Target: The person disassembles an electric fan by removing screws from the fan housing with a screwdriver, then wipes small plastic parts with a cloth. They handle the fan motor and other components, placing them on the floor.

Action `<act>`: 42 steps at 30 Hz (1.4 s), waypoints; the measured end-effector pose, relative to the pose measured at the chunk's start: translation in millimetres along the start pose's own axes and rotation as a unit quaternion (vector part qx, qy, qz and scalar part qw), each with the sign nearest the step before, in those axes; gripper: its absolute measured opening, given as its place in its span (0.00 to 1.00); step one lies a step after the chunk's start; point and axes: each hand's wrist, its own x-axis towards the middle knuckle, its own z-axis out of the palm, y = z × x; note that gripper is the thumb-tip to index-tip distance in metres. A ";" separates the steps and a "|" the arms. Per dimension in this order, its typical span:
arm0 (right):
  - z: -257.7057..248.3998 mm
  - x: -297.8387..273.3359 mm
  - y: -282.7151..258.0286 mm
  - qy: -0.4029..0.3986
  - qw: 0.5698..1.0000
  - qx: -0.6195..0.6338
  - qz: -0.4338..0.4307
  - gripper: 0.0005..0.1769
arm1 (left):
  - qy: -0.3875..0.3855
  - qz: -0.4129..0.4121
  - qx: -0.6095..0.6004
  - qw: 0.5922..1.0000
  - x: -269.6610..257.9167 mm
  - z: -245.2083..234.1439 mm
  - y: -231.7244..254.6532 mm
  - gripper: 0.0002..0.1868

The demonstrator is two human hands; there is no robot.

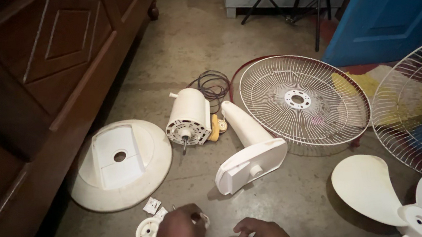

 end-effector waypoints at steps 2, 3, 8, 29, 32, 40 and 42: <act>1.5 1.7 4.2 -0.013 1.000 -0.023 0.010 0.22 | 0.054 0.015 -0.023 0.998 3.4 -4.8 -3.8 0.09; 1.6 2.1 5.3 -0.020 0.999 -0.035 0.014 0.22 | 0.069 0.005 -0.017 0.997 6.7 -5.7 -5.4 0.10; 3.5 -3.2 3.8 -0.004 0.999 -0.039 0.005 0.21 | 0.151 0.012 -0.002 0.988 26.5 -4.7 -18.5 0.11; -20.3 -5.0 -11.1 0.038 0.997 0.021 -0.066 0.20 | 0.020 0.034 0.098 0.994 19.3 24.5 -17.9 0.18; -16.2 -0.4 -3.5 0.039 0.995 0.025 -0.092 0.20 | 0.067 0.089 0.106 0.988 25.1 37.8 -25.4 0.17; -10.4 -0.1 -3.8 0.033 0.996 0.041 -0.066 0.19 | 0.045 0.120 0.122 0.984 45.7 59.7 -44.1 0.08; -9.2 -1.6 -7.7 0.019 0.997 0.065 -0.045 0.19 | 0.038 0.112 0.113 0.986 46.9 59.7 -45.5 0.09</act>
